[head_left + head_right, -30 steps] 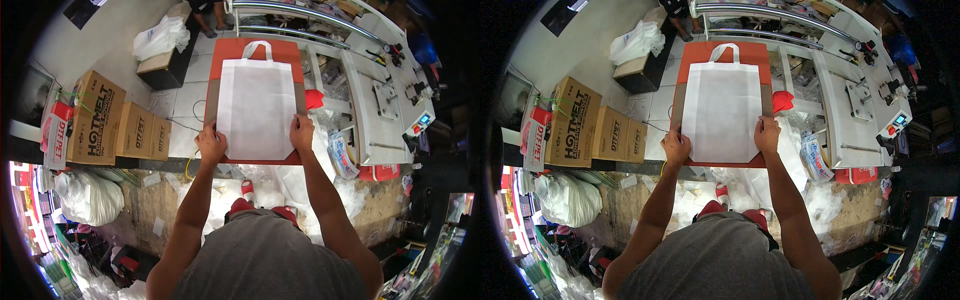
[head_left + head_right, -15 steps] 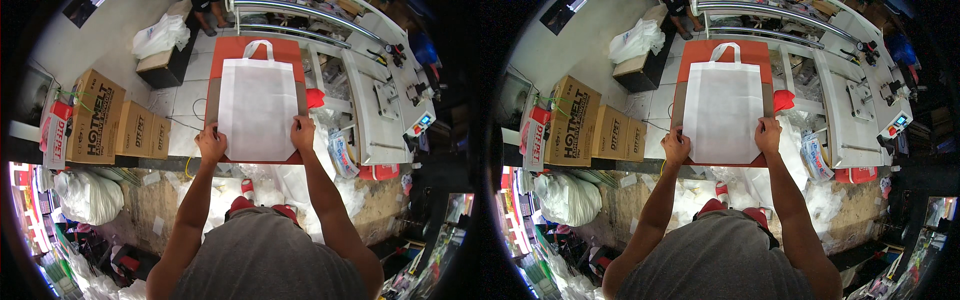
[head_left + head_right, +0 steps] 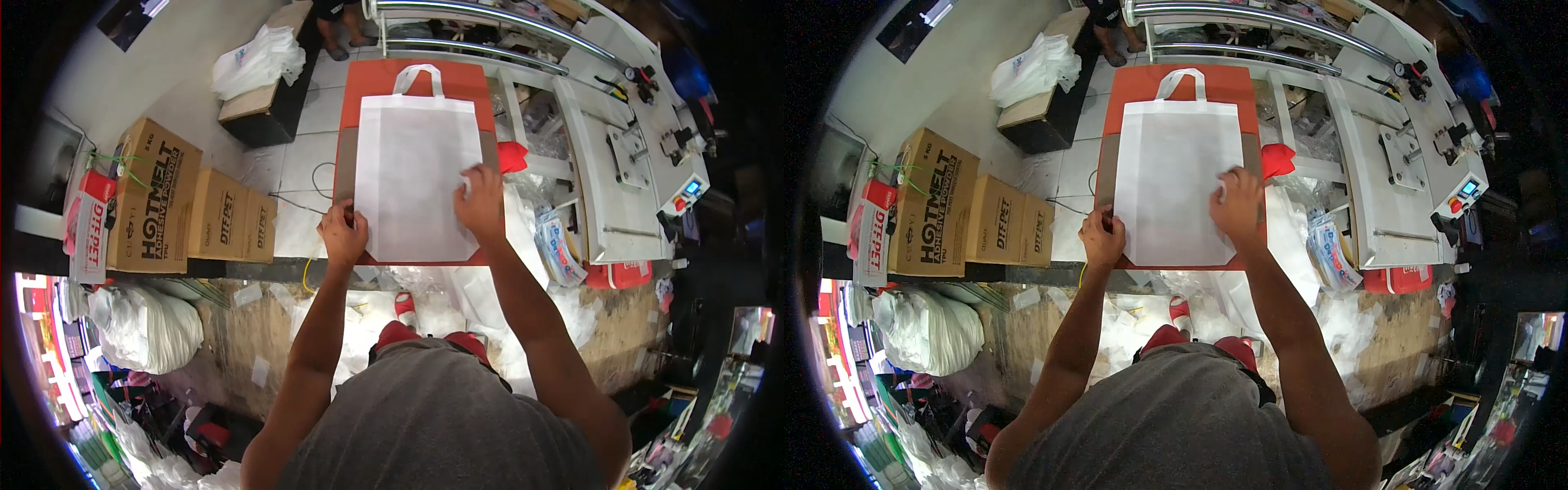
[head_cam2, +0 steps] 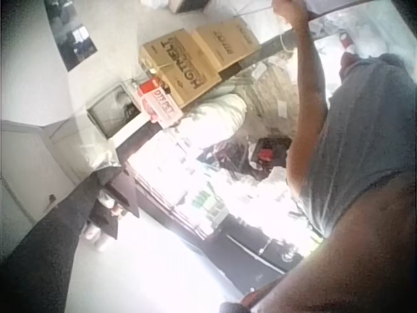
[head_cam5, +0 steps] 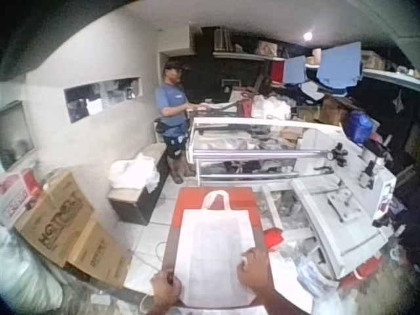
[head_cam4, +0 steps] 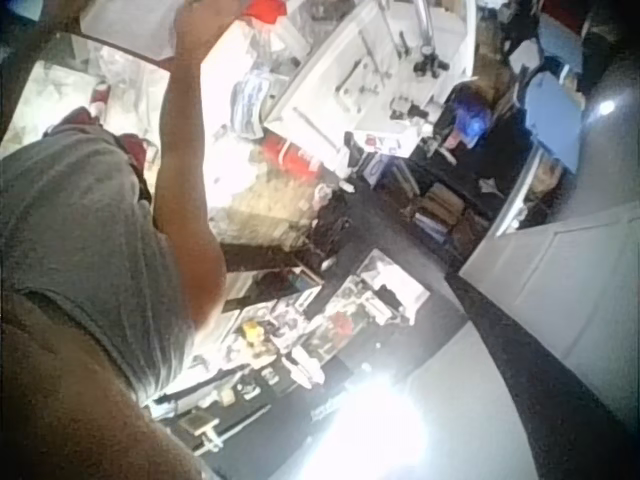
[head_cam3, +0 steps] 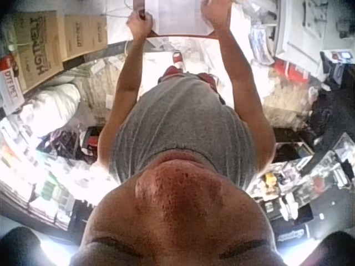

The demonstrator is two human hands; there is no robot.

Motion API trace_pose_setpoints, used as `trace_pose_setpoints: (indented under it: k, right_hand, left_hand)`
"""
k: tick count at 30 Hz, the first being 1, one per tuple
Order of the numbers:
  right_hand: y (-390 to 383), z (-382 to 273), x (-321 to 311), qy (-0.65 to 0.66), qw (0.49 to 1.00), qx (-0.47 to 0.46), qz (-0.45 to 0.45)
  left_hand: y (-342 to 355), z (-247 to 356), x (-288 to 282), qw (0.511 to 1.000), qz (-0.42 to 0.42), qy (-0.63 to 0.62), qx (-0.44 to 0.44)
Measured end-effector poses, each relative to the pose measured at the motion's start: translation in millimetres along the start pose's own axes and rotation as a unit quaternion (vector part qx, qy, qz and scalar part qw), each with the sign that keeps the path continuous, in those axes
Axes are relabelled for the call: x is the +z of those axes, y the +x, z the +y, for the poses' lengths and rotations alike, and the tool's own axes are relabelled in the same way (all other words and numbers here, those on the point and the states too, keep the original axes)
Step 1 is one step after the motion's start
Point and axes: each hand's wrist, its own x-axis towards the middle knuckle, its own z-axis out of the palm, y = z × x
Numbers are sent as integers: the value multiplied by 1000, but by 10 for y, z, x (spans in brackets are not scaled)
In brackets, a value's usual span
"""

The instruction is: The person places white tote bags one by one onto a heat press machine, aligns them, and operates the press to print a logo onto the bags.

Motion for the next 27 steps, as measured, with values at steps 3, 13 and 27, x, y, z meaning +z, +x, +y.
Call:
trace_pose_setpoints:
  k: [3,13,27]
  right_hand:
    - [274,-144,158,15,998,-40,-34]
    - [252,365,-5,-57,985,134,-90]
    - [-470,91,-427,6,935,330,-128]
  left_hand:
    - [8,-18,11,1000,4,-13,-7]
    - [-73,-108,-241,999,-25,3,-20]
    - [-28,21,-287,977,-152,78,-124]
